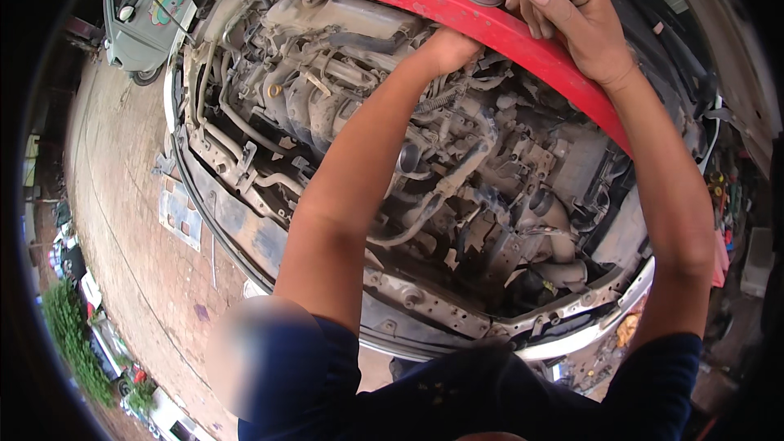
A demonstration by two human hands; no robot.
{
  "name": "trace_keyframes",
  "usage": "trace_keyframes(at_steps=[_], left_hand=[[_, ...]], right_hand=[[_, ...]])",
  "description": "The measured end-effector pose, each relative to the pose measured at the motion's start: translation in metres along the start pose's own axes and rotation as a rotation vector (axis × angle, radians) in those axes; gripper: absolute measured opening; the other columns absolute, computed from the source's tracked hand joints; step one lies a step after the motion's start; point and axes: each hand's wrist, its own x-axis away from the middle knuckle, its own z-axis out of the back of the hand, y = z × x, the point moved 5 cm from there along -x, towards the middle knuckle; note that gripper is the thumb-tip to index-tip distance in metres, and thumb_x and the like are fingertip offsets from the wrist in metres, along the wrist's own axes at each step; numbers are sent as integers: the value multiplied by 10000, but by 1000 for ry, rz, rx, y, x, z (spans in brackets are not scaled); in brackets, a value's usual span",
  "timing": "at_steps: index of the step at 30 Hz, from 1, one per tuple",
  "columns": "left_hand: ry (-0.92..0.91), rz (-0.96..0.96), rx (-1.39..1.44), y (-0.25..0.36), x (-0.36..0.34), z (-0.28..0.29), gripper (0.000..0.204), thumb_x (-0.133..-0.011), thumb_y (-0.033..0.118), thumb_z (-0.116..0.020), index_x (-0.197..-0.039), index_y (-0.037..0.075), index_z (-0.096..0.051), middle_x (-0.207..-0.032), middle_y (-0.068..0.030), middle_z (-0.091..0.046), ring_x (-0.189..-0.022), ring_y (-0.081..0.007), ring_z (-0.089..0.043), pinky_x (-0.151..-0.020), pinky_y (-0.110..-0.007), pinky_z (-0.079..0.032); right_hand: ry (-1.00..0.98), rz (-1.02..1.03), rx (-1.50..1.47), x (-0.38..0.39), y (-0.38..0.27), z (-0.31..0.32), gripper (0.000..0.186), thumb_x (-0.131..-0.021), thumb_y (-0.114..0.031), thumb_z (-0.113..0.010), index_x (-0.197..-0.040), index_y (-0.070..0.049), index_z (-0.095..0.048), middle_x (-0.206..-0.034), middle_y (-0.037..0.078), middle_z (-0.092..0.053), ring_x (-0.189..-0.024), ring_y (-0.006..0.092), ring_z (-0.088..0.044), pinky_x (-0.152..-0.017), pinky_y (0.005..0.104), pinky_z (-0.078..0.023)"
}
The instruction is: The person works on a car engine with the hood open, using a wrench to tighten bolts and a screwdriver to adjust components. The person moves around the vehicle to retrieve tools and continues manipulating engine parts throughout the clip.
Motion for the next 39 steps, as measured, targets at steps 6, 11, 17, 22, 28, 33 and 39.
trace_keyframes(at_steps=[6,11,17,22,28,33,39], left_hand=[[101,10,-21,1,3,8,213,-928,201,-555,-984,8,-628,-728,-102,-632,-673,-221,-640,-604,-400,-509],[71,-62,-104,-13,0,4,214,-921,203,-563,-928,4,-641,-734,-110,-650,-689,-223,-651,-617,-410,-514],[-65,-121,-189,-14,-5,0,229,-913,205,-573,-861,-2,-657,-742,-119,-672,-708,-226,-663,-632,-421,-520],[-62,-69,-12,14,14,20,282,-960,265,-618,-1100,38,-711,-1042,-113,-728,-1009,-207,-671,-862,-408,-524],[-90,3,23,40,19,33,379,-905,251,-734,-1218,41,-694,-1135,-53,-717,-1066,-173,-642,-949,-346,-495],[408,141,142,50,75,59,275,-930,179,-676,-1109,-30,-676,-989,-71,-705,-894,-146,-639,-818,-285,-491],[860,-296,-81,138,121,68,193,-968,164,-656,-952,-28,-647,-842,-37,-641,-763,-87,-546,-700,-233,-430]], right_hand=[[48,122,233,-28,-42,-68,383,-992,-211,-662,-695,30,-647,-552,68,-584,-476,152,-512,-483,322,-403],[-48,-257,907,-129,-17,-115,289,-933,-273,-582,-942,-72,-790,-1029,164,-761,-973,307,-747,-810,432,-596],[-40,-354,867,-159,-2,-87,290,-931,-250,-600,-1049,-43,-765,-1099,192,-738,-1016,357,-722,-858,446,-577],[11,618,454,-56,-46,-68,243,-861,-187,-725,-999,-3,-645,-1011,191,-673,-893,384,-651,-814,475,-541],[37,82,601,48,-35,42,324,-899,-201,-726,-1134,8,-648,-1086,208,-674,-1016,328,-671,-877,399,-540],[203,-63,535,82,-26,42,351,-971,-260,-672,-1175,26,-666,-1094,186,-691,-949,279,-684,-871,341,-531],[274,-238,699,124,-36,59,500,-931,-333,-715,-1274,13,-607,-1181,229,-659,-1080,335,-665,-943,385,-520]])
